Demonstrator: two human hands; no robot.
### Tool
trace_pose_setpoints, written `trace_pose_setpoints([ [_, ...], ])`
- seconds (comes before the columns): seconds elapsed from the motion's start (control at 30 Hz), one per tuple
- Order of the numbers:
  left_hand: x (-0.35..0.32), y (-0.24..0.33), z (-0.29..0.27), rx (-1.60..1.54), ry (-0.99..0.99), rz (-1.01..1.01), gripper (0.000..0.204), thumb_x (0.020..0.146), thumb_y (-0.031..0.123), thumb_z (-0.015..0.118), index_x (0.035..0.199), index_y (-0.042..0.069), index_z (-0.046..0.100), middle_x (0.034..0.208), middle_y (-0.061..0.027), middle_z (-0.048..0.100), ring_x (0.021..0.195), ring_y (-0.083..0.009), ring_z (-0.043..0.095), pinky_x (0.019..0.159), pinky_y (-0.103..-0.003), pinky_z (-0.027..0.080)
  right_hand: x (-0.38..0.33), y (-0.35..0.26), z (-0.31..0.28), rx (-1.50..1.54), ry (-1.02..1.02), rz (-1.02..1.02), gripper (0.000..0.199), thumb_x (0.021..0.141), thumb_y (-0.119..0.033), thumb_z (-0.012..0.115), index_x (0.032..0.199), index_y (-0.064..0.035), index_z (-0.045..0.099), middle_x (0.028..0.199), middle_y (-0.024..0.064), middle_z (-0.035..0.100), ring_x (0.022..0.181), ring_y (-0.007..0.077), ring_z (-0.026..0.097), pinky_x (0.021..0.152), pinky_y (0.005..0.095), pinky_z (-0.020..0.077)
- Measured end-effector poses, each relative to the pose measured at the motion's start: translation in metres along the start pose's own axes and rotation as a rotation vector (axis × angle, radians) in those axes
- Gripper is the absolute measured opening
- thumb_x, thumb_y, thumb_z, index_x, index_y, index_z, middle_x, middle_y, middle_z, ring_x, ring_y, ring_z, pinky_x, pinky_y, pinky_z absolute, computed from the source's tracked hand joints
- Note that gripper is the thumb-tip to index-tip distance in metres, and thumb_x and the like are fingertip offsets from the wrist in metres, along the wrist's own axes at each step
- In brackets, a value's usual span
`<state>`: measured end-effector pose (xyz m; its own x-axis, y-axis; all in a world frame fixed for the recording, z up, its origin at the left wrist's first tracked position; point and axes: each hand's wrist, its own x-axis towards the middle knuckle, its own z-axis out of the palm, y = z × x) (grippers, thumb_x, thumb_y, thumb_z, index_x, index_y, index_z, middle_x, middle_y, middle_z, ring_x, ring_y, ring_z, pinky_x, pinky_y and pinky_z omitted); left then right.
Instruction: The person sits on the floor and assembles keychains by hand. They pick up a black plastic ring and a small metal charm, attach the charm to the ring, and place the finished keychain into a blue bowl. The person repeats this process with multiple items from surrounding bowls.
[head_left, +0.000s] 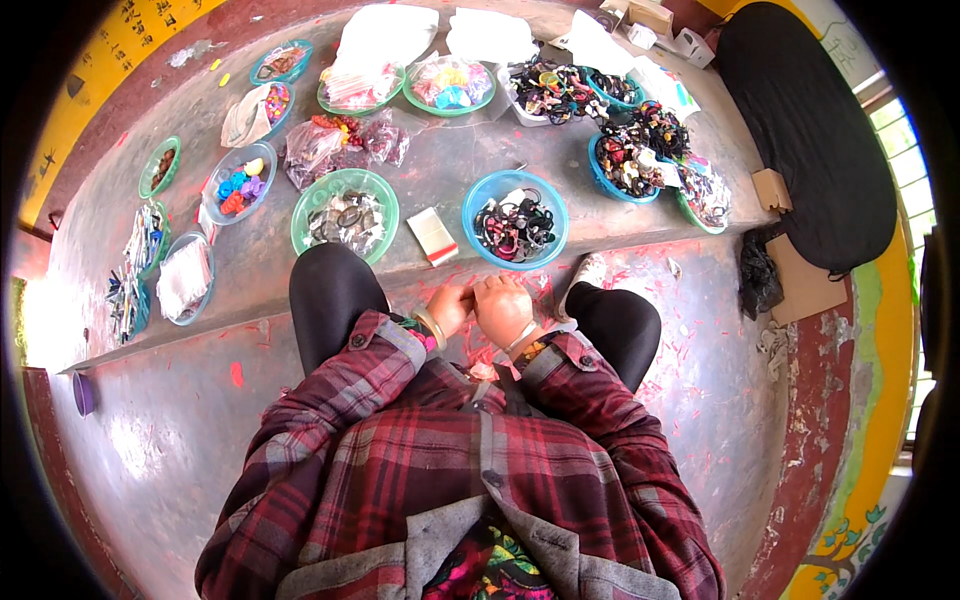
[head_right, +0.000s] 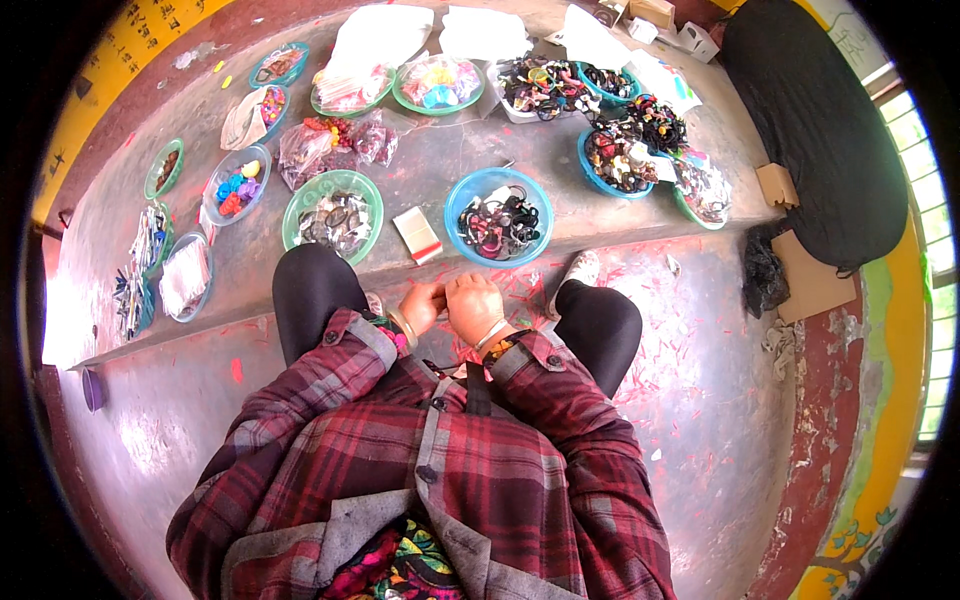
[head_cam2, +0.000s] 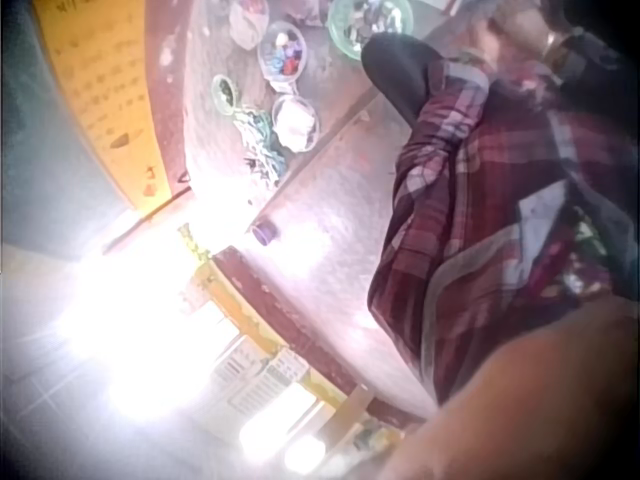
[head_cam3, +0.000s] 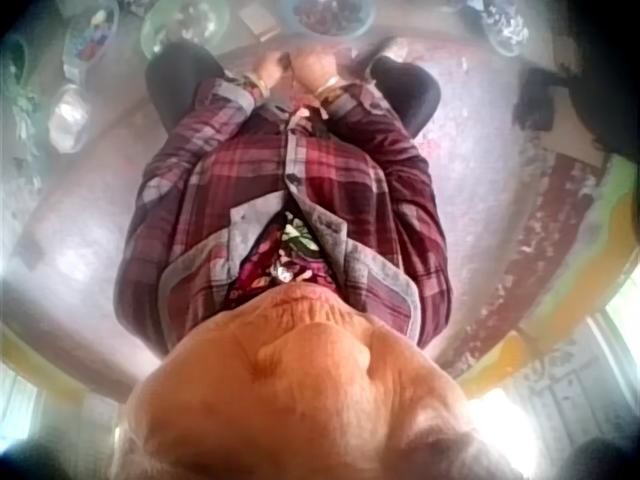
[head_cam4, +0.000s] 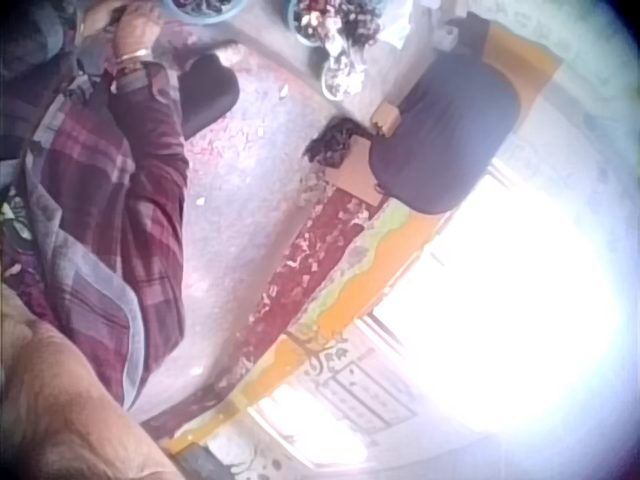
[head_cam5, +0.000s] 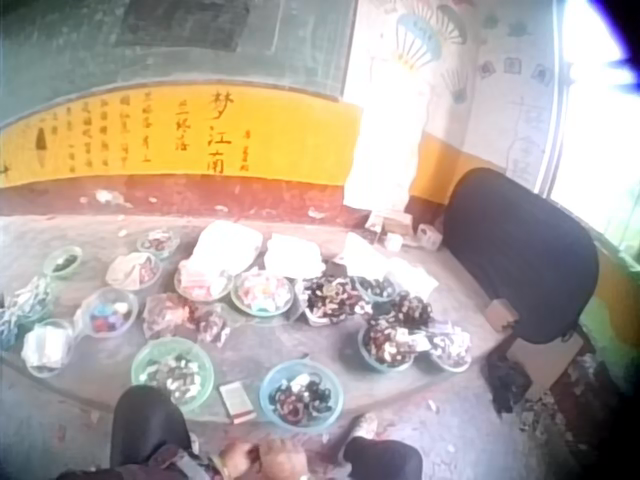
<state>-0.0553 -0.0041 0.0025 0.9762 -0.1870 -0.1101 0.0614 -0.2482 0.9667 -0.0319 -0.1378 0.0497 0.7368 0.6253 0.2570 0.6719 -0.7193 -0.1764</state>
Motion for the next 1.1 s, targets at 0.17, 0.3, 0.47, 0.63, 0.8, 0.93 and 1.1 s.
trace_pose_setpoints([
  [0.17,0.004,-0.015,0.002,0.005,-0.033,-0.084,0.019,0.079,0.004,0.048,0.093,-0.003,0.058,0.081,-0.0084,0.062,0.074,-0.0116,0.055,0.069,-0.028,0.045,0.002,0.003,0.002,0.124,0.044,0.109,0.007,0.068,-0.013,0.053,0.068,-0.0056,0.054,0.07,0.0121,0.056,0.069,0.0294,0.056,0.06,0.0388,0.0456],
  [0.3,0.003,-0.018,0.002,-0.004,-0.001,-0.071,0.02,0.08,0.006,0.049,0.095,-0.003,0.058,0.084,-0.0085,0.062,0.077,-0.012,0.056,0.071,-0.027,0.045,0.001,0.003,-0.001,0.172,0.048,0.113,0.007,0.068,-0.012,0.053,0.068,-0.0058,0.054,0.07,0.0121,0.056,0.069,0.0299,0.056,0.06,0.04,0.0455],
  [0.47,0.002,0.015,0.003,-0.095,0.022,0.073,0.021,0.082,0.009,0.05,0.097,-0.004,0.058,0.086,-0.0083,0.062,0.078,-0.0125,0.056,0.071,-0.027,0.045,-0.015,0.033,0.05,0.241,0.162,0.016,0.009,0.069,-0.015,0.053,0.069,-0.0059,0.056,0.072,0.0116,0.057,0.07,0.0293,0.056,0.061,0.0387,0.0455],
  [0.63,0.01,-0.031,0.002,-0.116,-0.001,-0.097,0.022,0.085,0.008,0.047,0.101,-0.005,0.056,0.089,-0.0059,0.06,0.081,-0.0119,0.056,0.072,-0.026,0.046,0.006,0.005,-0.002,0.339,0.025,0.33,0.011,0.069,-0.017,0.052,0.07,-0.0063,0.056,0.07,0.0133,0.057,0.066,0.0337,0.056,0.056,0.0436,0.0444],
  [0.8,0.011,-0.027,0.003,-0.27,-0.023,-0.131,0.022,0.085,0.002,0.042,0.102,-0.007,0.055,0.093,-0.0079,0.06,0.084,-0.0146,0.057,0.076,-0.027,0.047,0.006,0.015,0.007,0.48,0.038,0.451,0.01,0.066,-0.018,0.056,0.069,-0.0107,0.063,0.07,0.0142,0.059,0.067,0.0323,0.058,0.058,0.0406,0.0458],
  [0.93,0.009,-0.022,0.003,-0.341,0.008,-0.082,0.022,0.085,0.002,0.042,0.1,-0.006,0.055,0.092,-0.0087,0.06,0.084,-0.0147,0.058,0.076,-0.027,0.047,0.006,0.017,0.011,0.471,0.045,0.456,0.01,0.067,-0.016,0.058,0.071,-0.008,0.063,0.068,0.0123,0.06,0.062,0.0288,0.059,0.055,0.0351,0.0457],
  [1.1,0.007,-0.007,-0.002,-0.469,0.035,-0.174,0.021,0.086,0.005,0.043,0.099,-0.006,0.056,0.092,-0.0096,0.06,0.083,-0.0145,0.058,0.076,-0.026,0.047,0.01,0.022,0.005,0.705,-0.017,0.643,0.013,0.069,-0.018,0.056,0.073,-0.0077,0.064,0.067,0.0129,0.061,0.059,0.0266,0.06,0.056,0.0336,0.0462],
])
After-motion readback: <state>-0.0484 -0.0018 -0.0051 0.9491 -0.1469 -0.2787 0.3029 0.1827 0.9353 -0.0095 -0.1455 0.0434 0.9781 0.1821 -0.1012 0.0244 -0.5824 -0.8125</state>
